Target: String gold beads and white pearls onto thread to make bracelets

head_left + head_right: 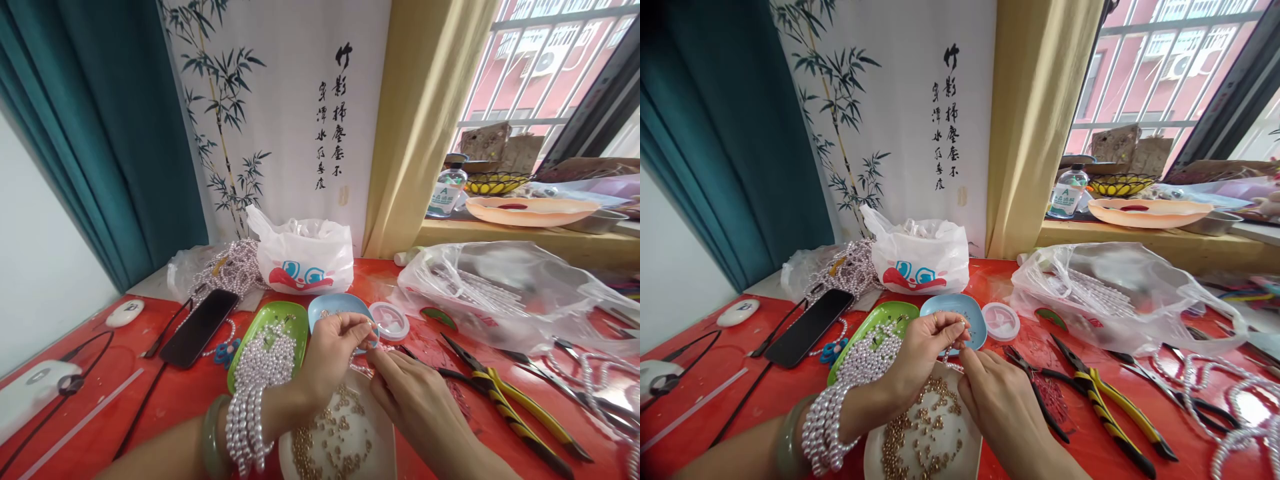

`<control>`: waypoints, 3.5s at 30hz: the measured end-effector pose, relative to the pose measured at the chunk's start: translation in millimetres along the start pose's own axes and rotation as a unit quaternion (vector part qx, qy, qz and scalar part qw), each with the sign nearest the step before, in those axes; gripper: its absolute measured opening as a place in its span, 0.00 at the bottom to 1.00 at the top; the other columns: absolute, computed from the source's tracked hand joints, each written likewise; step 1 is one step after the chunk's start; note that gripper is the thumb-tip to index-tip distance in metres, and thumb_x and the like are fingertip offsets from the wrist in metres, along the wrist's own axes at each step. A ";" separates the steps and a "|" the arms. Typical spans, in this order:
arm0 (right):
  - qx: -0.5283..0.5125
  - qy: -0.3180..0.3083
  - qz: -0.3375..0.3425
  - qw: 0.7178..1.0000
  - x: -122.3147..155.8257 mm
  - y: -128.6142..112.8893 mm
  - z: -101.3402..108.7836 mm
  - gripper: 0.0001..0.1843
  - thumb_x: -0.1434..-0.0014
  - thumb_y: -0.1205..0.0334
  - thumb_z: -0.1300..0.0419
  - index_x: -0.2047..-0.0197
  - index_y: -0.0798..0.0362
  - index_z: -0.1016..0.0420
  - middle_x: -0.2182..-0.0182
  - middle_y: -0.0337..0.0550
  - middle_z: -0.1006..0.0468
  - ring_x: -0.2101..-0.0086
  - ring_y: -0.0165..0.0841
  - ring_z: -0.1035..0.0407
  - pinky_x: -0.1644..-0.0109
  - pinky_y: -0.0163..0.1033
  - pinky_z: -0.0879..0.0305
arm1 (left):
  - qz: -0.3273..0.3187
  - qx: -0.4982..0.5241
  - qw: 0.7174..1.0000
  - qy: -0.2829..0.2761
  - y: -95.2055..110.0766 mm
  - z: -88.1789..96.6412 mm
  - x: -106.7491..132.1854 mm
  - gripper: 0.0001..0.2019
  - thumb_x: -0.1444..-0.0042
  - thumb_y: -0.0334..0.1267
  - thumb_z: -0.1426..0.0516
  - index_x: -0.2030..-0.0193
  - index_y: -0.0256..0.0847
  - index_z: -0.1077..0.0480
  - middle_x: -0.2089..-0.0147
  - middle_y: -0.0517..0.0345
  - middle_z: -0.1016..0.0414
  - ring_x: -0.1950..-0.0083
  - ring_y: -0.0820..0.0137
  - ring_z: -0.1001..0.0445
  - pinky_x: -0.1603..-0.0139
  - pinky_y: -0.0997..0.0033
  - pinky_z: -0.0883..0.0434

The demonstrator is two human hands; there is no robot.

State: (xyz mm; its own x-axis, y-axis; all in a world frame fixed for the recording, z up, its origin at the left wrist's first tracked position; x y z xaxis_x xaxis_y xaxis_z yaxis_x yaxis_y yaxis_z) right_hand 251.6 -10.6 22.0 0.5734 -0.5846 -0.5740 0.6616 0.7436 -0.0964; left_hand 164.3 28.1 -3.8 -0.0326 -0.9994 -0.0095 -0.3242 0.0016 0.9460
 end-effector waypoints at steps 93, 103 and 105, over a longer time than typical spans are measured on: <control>-0.642 -0.151 -0.351 0.664 5.7 11.9 -20.5 0.10 0.45 0.65 0.46 0.60 0.54 0.29 0.64 0.44 0.25 0.75 0.22 0.30 0.74 0.26 0.36 | 0.088 0.057 0.993 -0.053 -4.5 2.4 -8.4 0.09 0.58 0.32 0.37 0.71 0.36 0.33 0.68 0.58 0.26 0.70 0.76 0.30 0.71 0.78 0.35; -0.592 -0.093 -0.327 0.731 4.1 20.5 -25.4 0.15 0.41 0.59 0.52 0.75 0.57 0.35 0.82 0.37 0.31 0.81 0.23 0.36 0.77 0.28 0.39 | 0.087 0.073 0.985 -0.132 -7.7 -13.1 -3.1 0.07 0.51 0.37 0.41 0.67 0.34 0.27 0.70 0.55 0.26 0.76 0.78 0.32 0.74 0.79 0.36; -0.535 -0.077 -0.314 0.781 3.5 19.8 -19.6 0.12 0.41 0.59 0.54 0.70 0.55 0.36 0.81 0.37 0.31 0.80 0.26 0.36 0.77 0.31 0.39 | 0.071 0.074 0.989 -0.109 -5.6 -10.7 -2.7 0.06 0.52 0.36 0.41 0.70 0.35 0.27 0.71 0.56 0.26 0.73 0.77 0.31 0.72 0.80 0.35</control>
State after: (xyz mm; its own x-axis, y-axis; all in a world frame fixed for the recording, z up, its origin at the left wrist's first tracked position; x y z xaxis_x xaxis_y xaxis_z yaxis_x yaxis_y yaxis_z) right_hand 257.3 8.4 2.1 0.4042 -0.9136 -0.0437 0.1012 0.0921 -0.9906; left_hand 176.4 30.4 -5.6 -0.2864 -0.9574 0.0354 -0.4351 0.1629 0.8855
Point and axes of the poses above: each hand's wrist, its own x-axis away from the middle knuckle, its own z-axis out of the back of the hand, y = z × x, the point moved 7 cm from there along -x, towards the middle knuckle
